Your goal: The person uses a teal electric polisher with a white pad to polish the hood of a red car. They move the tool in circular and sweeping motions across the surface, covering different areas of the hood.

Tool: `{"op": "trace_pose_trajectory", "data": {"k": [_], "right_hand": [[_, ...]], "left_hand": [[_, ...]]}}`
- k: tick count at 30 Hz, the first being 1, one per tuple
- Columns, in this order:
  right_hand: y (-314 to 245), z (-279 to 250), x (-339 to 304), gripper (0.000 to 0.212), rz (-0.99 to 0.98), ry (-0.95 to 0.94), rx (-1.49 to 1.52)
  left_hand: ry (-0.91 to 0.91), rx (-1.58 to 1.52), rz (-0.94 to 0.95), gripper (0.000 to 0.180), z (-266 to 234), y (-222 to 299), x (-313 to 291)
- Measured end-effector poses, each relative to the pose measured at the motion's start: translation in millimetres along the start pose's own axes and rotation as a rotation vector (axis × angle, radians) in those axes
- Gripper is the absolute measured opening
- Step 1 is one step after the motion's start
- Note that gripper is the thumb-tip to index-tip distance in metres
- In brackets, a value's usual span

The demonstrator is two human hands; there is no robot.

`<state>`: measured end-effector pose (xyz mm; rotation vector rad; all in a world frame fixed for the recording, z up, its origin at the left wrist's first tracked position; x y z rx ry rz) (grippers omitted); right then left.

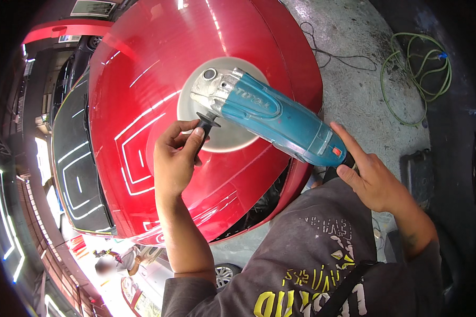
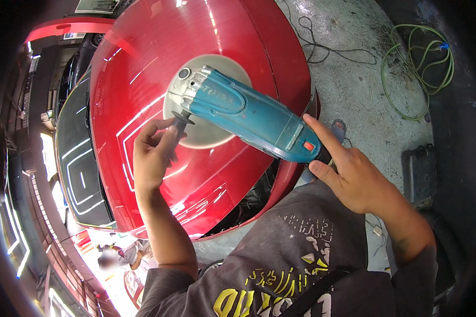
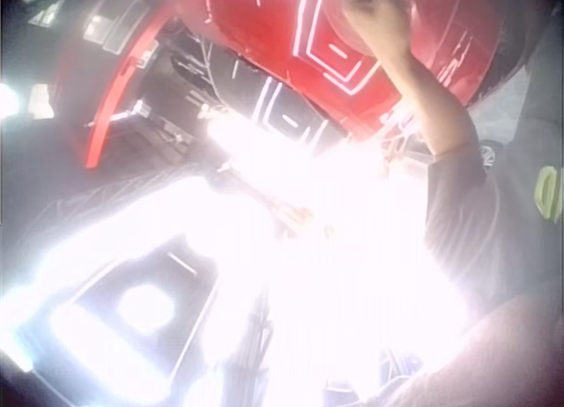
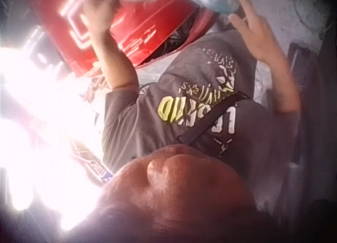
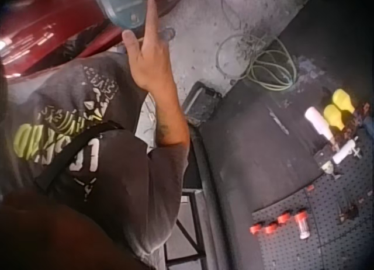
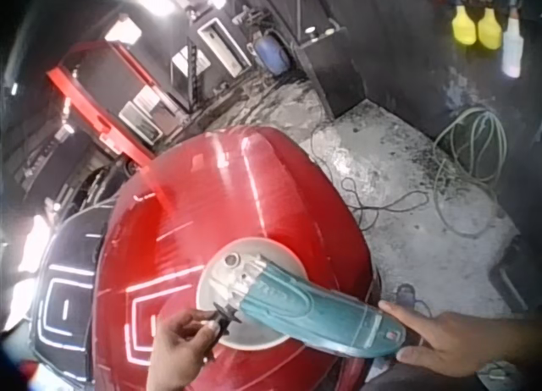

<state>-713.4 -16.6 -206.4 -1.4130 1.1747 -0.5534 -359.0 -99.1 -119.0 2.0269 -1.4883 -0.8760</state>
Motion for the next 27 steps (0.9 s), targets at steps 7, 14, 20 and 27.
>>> {"op": "trace_pose_trajectory", "data": {"k": [7,14,20,27], "right_hand": [[8.6,13.5,-15.2,0.074,-0.065,0.032,-0.025],[14.3,26.2,-28.7,0.075,-0.045,-0.006,-0.019],[18.7,35.2,-41.3,0.079,-0.048,-0.034,-0.046],[23.4,49.7,-61.3,0.079,-0.042,-0.048,-0.03]], "left_hand": [[-0.007,-0.03,-0.049,0.025,-1.2,-4.5,-19.0],[0.005,-0.051,-0.058,0.026,-4.0,-18.8,-38.0],[0.01,-0.074,-0.066,0.028,-4.7,-31.3,-57.3],[0.009,-0.132,-0.072,0.029,-7.2,-48.9,-83.4]]}}
Point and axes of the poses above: each hand's wrist, its own x-axis towards the middle knuckle, its own z-axis out of the palm, y = z × x, the point moved 3 cm from there along x, towards the middle knuckle, and after that the axes turned 4 degrees about y, right-handed, at the moved point
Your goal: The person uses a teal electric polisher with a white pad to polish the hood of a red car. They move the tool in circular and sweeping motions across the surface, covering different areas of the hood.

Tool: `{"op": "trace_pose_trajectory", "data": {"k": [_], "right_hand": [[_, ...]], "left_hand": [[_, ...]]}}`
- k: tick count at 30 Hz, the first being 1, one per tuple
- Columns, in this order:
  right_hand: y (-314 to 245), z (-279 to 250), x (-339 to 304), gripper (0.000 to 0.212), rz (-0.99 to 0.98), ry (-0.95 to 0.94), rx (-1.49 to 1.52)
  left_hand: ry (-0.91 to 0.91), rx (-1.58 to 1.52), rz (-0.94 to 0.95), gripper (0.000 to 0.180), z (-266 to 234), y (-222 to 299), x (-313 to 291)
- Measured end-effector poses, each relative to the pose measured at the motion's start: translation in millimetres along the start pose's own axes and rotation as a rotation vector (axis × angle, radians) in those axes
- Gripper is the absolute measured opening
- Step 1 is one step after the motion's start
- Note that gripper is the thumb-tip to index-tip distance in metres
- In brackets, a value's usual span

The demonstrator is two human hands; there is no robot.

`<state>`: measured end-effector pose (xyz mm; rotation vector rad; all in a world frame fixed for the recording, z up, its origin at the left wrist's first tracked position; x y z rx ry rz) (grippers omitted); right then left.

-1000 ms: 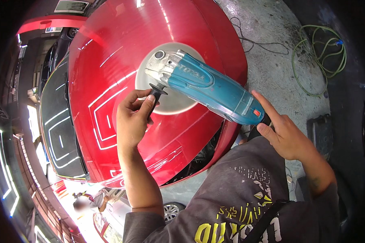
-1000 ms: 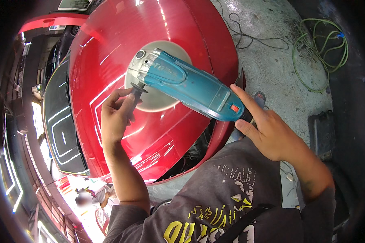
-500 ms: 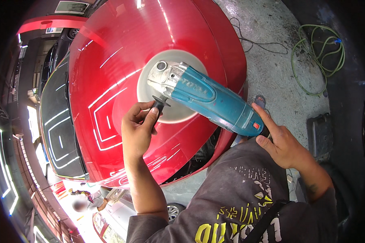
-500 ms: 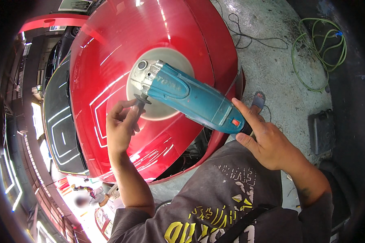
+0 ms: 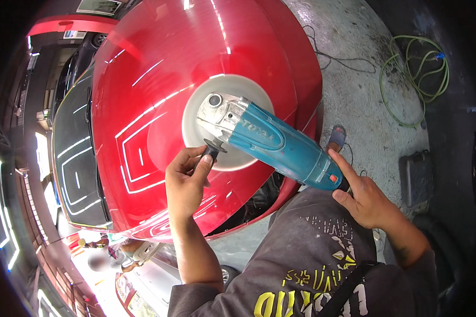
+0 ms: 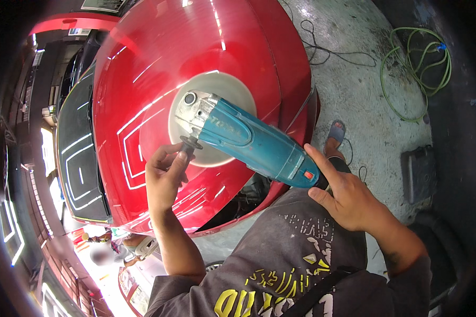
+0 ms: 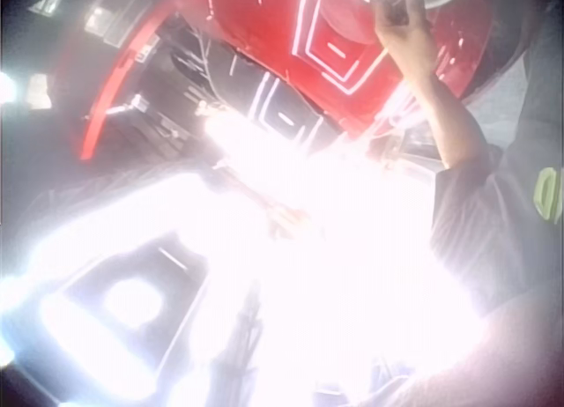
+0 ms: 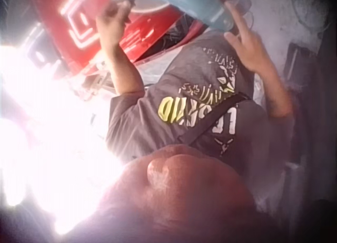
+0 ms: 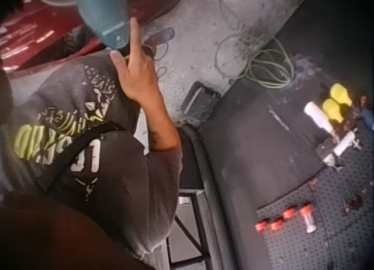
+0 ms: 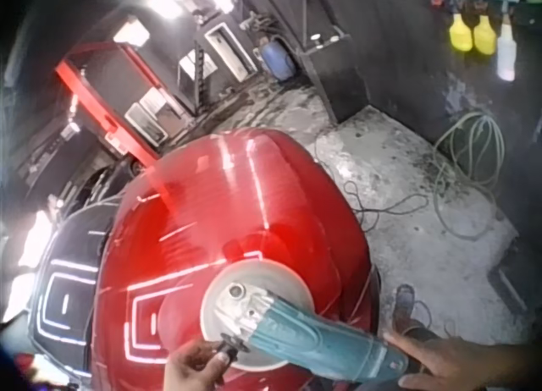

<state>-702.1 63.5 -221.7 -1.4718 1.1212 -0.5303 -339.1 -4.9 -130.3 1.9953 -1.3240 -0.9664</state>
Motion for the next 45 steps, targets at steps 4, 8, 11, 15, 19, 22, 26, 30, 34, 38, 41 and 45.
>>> {"op": "trace_pose_trajectory", "data": {"k": [4,8,11,15,19,22,26,30,34,38,41,45], "right_hand": [[1.1,8.2,-8.4,0.081,-0.002,-0.012,-0.01],[3.2,17.2,-17.7,0.083,-0.019,-0.023,-0.057],[0.3,21.9,-24.5,0.085,-0.006,-0.066,-0.082],[-7.6,25.7,-32.6,0.085,-0.061,-0.115,-0.212],[-24.9,17.8,-22.5,0.084,-0.058,-0.166,-0.302],[-30.2,15.2,-6.6,0.083,-0.058,-0.115,-0.302],[-36.3,5.9,27.2,0.081,-0.089,-0.046,-0.302],[-52.0,-4.0,60.2,0.077,-0.096,-0.046,-0.211],[-66.1,-12.9,85.9,0.074,-0.084,-0.044,-0.141],[-74.9,-17.6,108.2,0.072,-0.088,-0.044,-0.102],[-77.5,-24.1,106.9,0.072,0.01,-0.103,-0.057],[-85.4,-31.0,98.1,0.074,0.12,-0.179,0.011]], "left_hand": [[0.025,-0.036,-0.015,0.029,-3.3,-11.9,-16.2],[0.06,-0.071,-0.036,0.03,-7.2,-26.5,-36.2],[0.099,-0.061,-0.04,0.029,-11.5,-40.7,-58.8],[0.151,-0.137,-0.066,0.029,-19.4,-67.6,-96.5],[0.192,-0.199,-0.069,0.028,-22.4,-82.9,-108.0],[0.192,-0.196,0.021,0.028,-25.7,-83.8,-83.4],[0.172,-0.18,0.04,0.029,-31.2,-60.5,-30.4],[0.161,-0.102,0.048,0.029,-45.2,-35.1,14.6],[0.124,-0.074,0.061,0.028,-55.7,-15.5,55.6],[0.13,0.021,0.044,0.026,-68.0,11.2,74.2],[0.118,0.094,-0.023,0.026,-67.3,33.6,71.7],[0.104,0.072,-0.022,0.026,-61.4,31.1,63.3]]}}
Point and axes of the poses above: each hand's wrist, its own x-axis towards the middle knuckle, its own z-axis out of the palm, y = z × x, the point moved 3 cm from there along x, towards the middle knuckle, and after that the axes turned 4 degrees about y, right-handed, at the moved point
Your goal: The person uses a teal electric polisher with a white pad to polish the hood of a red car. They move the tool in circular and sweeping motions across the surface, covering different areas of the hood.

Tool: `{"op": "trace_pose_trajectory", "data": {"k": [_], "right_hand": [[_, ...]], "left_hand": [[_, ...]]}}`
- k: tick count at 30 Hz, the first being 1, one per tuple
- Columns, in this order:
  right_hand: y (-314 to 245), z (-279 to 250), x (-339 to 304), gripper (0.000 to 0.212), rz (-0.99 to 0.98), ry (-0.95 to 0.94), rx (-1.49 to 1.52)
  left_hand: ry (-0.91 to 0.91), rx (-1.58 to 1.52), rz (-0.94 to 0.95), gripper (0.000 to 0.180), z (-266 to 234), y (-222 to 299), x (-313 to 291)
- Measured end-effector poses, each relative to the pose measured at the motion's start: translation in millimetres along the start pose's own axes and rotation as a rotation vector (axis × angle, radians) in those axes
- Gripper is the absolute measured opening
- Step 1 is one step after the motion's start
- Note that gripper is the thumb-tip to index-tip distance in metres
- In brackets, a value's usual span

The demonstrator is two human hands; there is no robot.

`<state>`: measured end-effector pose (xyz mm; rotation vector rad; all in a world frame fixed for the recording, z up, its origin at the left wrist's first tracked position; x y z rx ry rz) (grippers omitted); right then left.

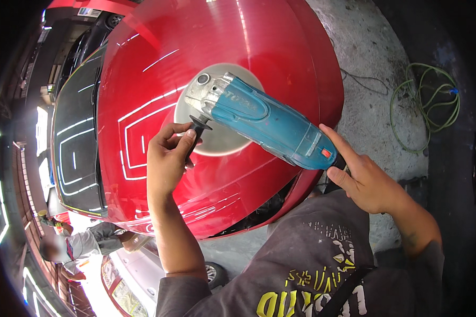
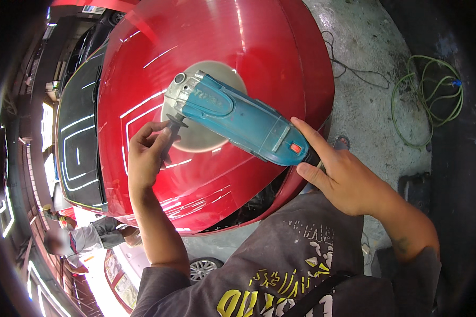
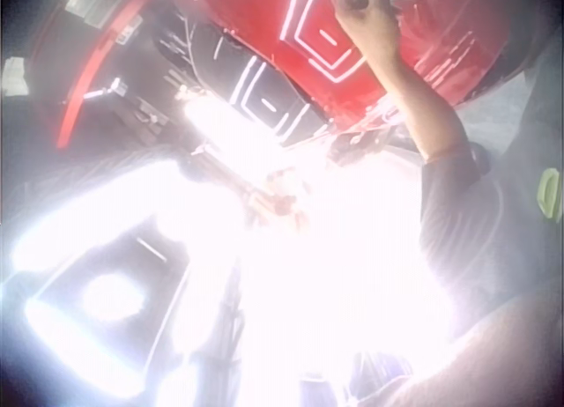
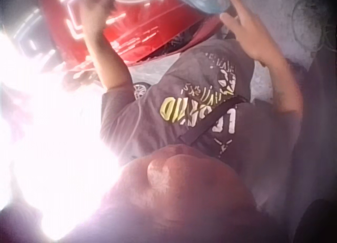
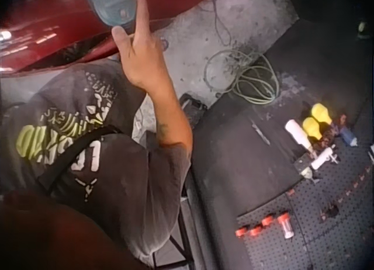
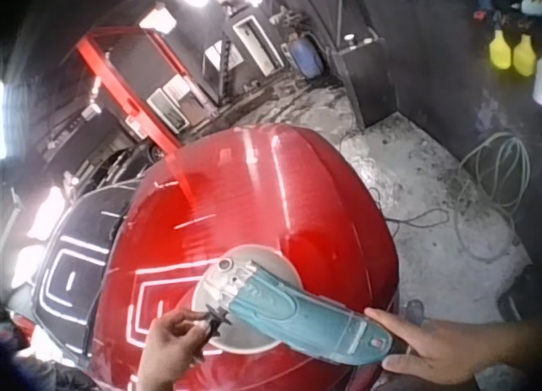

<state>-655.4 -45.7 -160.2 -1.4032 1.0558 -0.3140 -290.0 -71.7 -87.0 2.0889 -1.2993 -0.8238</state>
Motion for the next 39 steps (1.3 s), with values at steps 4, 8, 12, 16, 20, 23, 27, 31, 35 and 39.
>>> {"op": "trace_pose_trajectory", "data": {"k": [4,8,12,16,20,23,27,31,35,39], "right_hand": [[17.2,6.0,-5.7,0.075,-0.14,0.044,0.002],[24.5,11.7,-10.1,0.074,-0.151,0.043,-0.047],[27.9,21.4,-19.1,0.075,-0.147,0.029,-0.004],[30.3,28.4,-28.0,0.075,-0.125,0.008,0.015],[34.3,36.3,-38.6,0.076,-0.117,0.002,-0.015],[42.9,46.8,-47.3,0.076,-0.169,0.039,-0.051],[48.2,58.8,-56.5,0.077,-0.171,0.038,-0.055],[29.3,48.3,-51.0,0.08,-0.064,-0.022,-0.052],[36.1,49.5,-49.7,0.082,-0.004,-0.028,-0.026],[31.6,48.9,-50.1,0.081,0.056,-0.051,-0.054]], "left_hand": [[-0.001,-0.019,-0.002,0.026,3.0,-4.2,-12.5],[0.009,-0.033,-0.02,0.025,5.4,-10.2,-20.8],[0.006,-0.036,-0.02,0.024,4.0,-19.4,-30.5],[0.011,-0.04,-0.02,0.024,3.4,-25.2,-44.1],[0.018,-0.076,-0.018,0.025,3.5,-34.9,-57.9],[0.016,-0.089,-0.035,0.026,2.2,-40.2,-71.1],[0.006,-0.086,-0.035,0.027,-1.5,-48.4,-85.6],[0.039,-0.112,-0.031,0.026,-8.0,-45.1,-81.3],[0.064,-0.086,-0.062,0.028,-8.7,-39.3,-84.4],[0.107,-0.082,-0.075,0.028,-10.5,-47.3,-92.9]]}}
Point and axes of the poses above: each hand's wrist, its own x-axis towards the middle knuckle, its own z-axis out of the palm, y = z × x, the point moved 3 cm from there along x, towards the middle knuckle, and after that the axes turned 4 degrees about y, right-handed, at the moved point
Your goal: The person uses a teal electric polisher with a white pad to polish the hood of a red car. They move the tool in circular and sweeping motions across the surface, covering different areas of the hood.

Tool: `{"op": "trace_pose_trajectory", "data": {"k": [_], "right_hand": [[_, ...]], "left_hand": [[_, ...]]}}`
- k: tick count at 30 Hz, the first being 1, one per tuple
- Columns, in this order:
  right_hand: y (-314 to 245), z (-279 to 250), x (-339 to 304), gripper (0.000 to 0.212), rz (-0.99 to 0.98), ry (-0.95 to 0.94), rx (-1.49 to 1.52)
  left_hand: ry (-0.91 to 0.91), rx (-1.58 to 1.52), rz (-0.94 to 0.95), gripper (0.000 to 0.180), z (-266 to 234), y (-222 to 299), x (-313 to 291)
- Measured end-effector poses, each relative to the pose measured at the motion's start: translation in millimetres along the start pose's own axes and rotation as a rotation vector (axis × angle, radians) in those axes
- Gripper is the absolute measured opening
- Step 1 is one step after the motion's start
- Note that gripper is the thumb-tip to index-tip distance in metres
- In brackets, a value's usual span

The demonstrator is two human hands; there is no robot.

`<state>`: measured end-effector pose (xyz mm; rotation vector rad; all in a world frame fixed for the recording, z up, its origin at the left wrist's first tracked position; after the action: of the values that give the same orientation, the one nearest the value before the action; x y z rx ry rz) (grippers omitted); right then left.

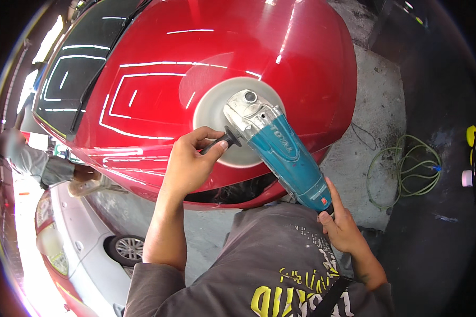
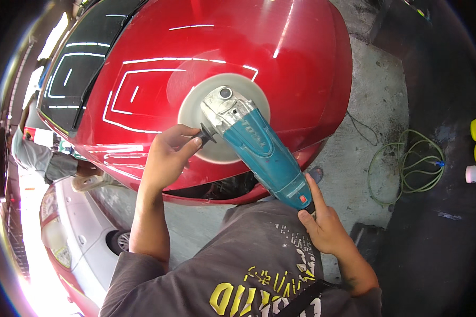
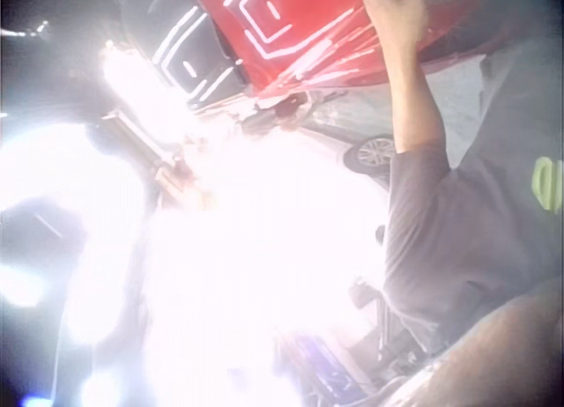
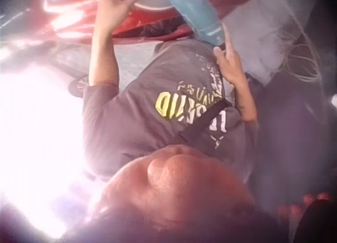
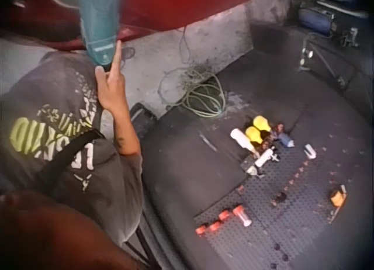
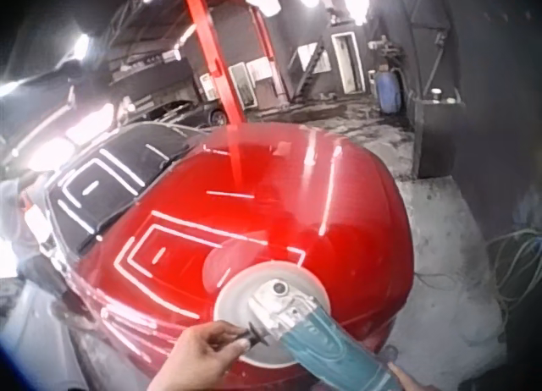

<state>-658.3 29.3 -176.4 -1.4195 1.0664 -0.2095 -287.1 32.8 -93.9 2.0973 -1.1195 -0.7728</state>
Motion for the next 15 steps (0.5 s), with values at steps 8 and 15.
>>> {"op": "trace_pose_trajectory", "data": {"k": [8,15], "right_hand": [[-0.6,-11.9,5.2,0.083,-0.163,-0.041,-0.152],[13.0,-17.7,-2.8,0.084,-0.166,0.072,-0.349]], "left_hand": [[0.094,-0.091,-0.028,0.028,1.3,-15.5,-30.8],[0.089,-0.135,-0.03,0.03,16.6,-32.4,-45.2]]}}
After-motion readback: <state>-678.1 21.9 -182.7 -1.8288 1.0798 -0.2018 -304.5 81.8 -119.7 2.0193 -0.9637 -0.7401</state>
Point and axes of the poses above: each hand's wrist, its own x-axis towards the middle knuckle, its own z-axis out of the palm, y = z × x, the point moved 3 cm from there along x, towards the middle knuckle, and after that the axes turned 4 degrees about y, right-handed, at the moved point
